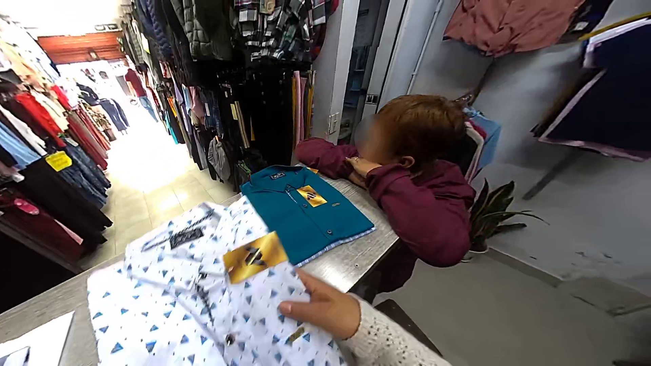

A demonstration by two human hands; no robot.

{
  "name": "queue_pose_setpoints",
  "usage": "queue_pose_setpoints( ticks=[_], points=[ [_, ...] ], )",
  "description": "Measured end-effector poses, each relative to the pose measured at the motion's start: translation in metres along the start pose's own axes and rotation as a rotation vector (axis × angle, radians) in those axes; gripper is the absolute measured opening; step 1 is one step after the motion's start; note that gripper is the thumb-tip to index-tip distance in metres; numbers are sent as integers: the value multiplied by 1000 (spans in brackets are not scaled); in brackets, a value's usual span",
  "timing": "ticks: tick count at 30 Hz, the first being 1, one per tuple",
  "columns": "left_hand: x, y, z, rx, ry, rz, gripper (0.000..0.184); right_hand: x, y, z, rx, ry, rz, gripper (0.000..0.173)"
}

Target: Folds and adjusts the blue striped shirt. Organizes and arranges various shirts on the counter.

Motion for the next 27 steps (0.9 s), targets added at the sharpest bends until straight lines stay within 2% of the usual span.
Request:
queue_pose_setpoints(
  ticks=[3, 5, 7, 9, 11, 13, 15, 19, 24, 27],
  points=[
    [41, 35, -51, -4, 86, -22, 47, -78, -33, -9, -78, 188, 24, 39],
    [79, 26, -91, -57, 46, 15, 51, -127, -58, -19, -106, 253, 102, 43],
    [117, -2, -138, -78, 6, 54, 49, -174, -75, -30, -52, 353, 196, 44],
    [153, -38, -178, -142, -12, 64, 48, -224, -73, -43, 35, 460, 308, 42],
    [186, -84, -200, -259, -19, 39, 47, -273, -48, -52, 145, 548, 426, 41],
    [209, -129, -205, -423, -60, -33, 46, -307, -2, -54, 295, 604, 553, 41],
    [214, -148, -203, -535, -99, -88, 39, -312, 33, -47, 419, 629, 546, 40],
    [180, -148, -189, -556, -88, -71, 35, -280, 53, -39, 460, 628, 371, 35],
    [112, -148, -172, -542, -20, -19, 29, -216, 65, -48, 378, 531, 156, 24],
    [96, -130, -163, -476, 56, 16, 29, -202, 66, -55, 304, 523, 131, 24]
  ],
)
Point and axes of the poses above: each hand's wrist, its own z-axis away from the middle knuckle, its own x-axis out of the palm, y = z × x, the point moved 10 cm from there along -z, towards the middle knuckle, and after that the axes turned 1 degree about -y, right-handed, at the moved point
